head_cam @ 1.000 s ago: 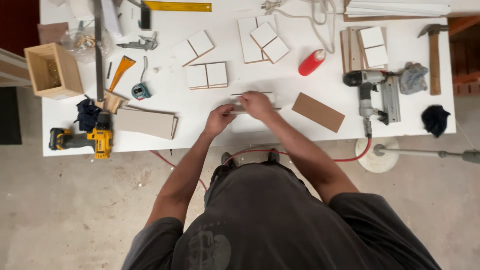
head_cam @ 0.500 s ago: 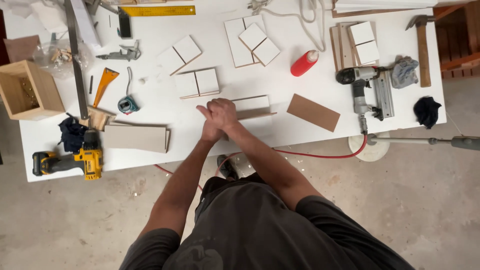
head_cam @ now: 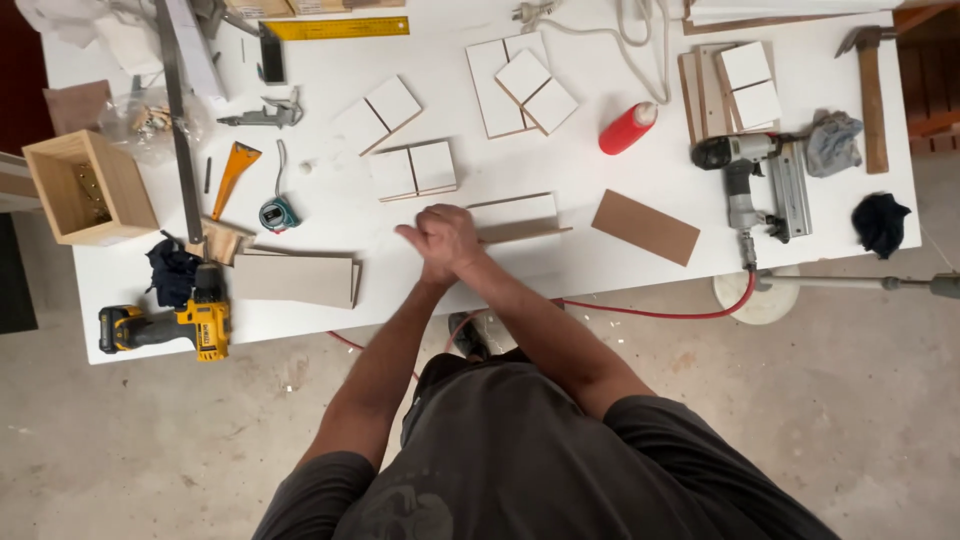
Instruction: Assemble small wooden components using glue, a hammer, and a nail gun
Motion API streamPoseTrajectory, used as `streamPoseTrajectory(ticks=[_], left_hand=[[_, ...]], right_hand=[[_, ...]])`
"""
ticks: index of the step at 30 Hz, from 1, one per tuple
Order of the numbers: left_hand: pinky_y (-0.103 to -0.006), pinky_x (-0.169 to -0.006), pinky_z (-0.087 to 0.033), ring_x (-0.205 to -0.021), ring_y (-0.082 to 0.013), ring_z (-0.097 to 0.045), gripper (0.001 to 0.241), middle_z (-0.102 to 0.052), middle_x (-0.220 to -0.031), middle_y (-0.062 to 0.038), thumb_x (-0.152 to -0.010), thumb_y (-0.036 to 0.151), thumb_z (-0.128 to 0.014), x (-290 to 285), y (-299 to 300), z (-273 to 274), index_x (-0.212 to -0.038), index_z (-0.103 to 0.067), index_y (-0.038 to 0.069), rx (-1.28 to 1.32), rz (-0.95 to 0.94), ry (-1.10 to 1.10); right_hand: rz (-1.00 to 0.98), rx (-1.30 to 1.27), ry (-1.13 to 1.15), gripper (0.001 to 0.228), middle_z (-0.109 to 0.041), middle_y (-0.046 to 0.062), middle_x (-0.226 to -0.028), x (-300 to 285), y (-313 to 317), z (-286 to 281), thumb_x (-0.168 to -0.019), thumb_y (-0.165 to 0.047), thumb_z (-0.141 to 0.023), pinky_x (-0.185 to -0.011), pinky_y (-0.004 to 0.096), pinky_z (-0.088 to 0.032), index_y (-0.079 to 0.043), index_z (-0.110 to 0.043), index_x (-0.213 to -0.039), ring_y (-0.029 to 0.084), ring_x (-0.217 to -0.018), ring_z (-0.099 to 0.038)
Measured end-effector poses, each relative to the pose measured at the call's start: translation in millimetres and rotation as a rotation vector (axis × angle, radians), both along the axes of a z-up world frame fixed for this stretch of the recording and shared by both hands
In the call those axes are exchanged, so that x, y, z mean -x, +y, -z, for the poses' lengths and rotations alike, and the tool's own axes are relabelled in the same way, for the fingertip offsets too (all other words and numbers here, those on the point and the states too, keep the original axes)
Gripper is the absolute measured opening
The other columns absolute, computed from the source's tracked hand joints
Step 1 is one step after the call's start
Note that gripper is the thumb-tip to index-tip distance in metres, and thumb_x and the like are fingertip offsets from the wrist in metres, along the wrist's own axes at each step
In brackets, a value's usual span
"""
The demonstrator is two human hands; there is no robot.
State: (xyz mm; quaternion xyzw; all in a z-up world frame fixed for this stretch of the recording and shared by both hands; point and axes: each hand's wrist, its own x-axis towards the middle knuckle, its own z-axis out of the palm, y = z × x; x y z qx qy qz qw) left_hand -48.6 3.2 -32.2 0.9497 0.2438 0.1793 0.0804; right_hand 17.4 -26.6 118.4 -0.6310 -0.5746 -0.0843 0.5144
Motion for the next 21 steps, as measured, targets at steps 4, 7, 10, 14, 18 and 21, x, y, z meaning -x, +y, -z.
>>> streamPoseTrajectory(ticks=[4, 7, 10, 14, 18, 21], left_hand=[[-0.0324, -0.086, -0.044, -0.077, -0.0187, -0.048, 0.042, -0.046, -0.069, 0.000, -0.108, 0.025, -0.059, -17, -3, 65, -0.070, -0.043, 0.016, -0.093, -0.012, 0.004], [-0.0313, -0.088, -0.043, -0.076, -0.0148, -0.041, 0.045, -0.040, -0.071, 0.005, -0.106, 0.028, -0.062, -17, -15, 102, -0.070, -0.038, 0.017, -0.155, -0.044, 0.068], [-0.0391, -0.097, -0.039, -0.085, -0.0158, -0.044, 0.031, -0.045, -0.079, 0.005, -0.106, 0.022, -0.062, -1, -19, 106, -0.078, -0.048, 0.018, -0.365, 0.063, 0.220], [-0.0366, -0.088, -0.047, -0.085, -0.0176, -0.056, 0.024, -0.055, -0.078, 0.006, -0.096, 0.033, -0.071, -1, 2, 94, -0.078, -0.058, 0.021, -0.056, 0.072, 0.020], [-0.0335, -0.076, -0.057, -0.085, -0.0203, -0.071, 0.024, -0.069, -0.077, 0.007, -0.083, 0.047, -0.083, -2, 0, 80, -0.079, -0.072, 0.026, 0.379, 0.136, -0.211], [-0.0311, -0.077, -0.057, -0.083, -0.0168, -0.070, 0.026, -0.068, -0.072, 0.009, -0.085, 0.041, -0.086, 5, -7, -3, -0.072, -0.070, 0.024, 0.738, 0.029, -0.231]], right_hand=[[0.006, 0.018, 0.033, 0.053, -0.042, 0.005, -0.049, 0, -1, 7, -0.093, -0.044, -0.071, -0.049, 0.038, -0.047, -0.013, -0.046, -0.059, 0.030, -0.047, -0.054], [0.027, 0.053, 0.088, 0.051, -0.045, 0.008, -0.050, 4, -5, 19, -0.093, -0.044, -0.072, -0.051, 0.041, -0.046, -0.011, -0.050, -0.061, 0.033, -0.049, -0.055], [0.044, 0.074, 0.140, 0.050, -0.048, 0.010, -0.051, 2, -6, 32, -0.092, -0.044, -0.073, -0.053, 0.045, -0.046, -0.010, -0.054, -0.062, 0.035, -0.051, -0.056], [0.030, 0.103, 0.183, 0.045, -0.051, 0.005, -0.052, -25, -3, 50, -0.091, -0.041, -0.074, -0.054, 0.040, -0.048, -0.013, -0.056, -0.061, 0.032, -0.052, -0.057], [0.151, -0.043, 0.288, 0.024, -0.064, 0.007, -0.067, -57, -57, 10, -0.097, -0.016, -0.068, -0.067, 0.034, -0.053, -0.012, -0.065, -0.073, 0.027, -0.069, -0.066], [0.075, -0.554, 1.328, 0.019, -0.064, 0.000, -0.093, -136, -119, 80, -0.108, -0.025, -0.046, -0.091, 0.026, -0.047, -0.018, -0.058, -0.096, 0.014, -0.094, -0.061]])
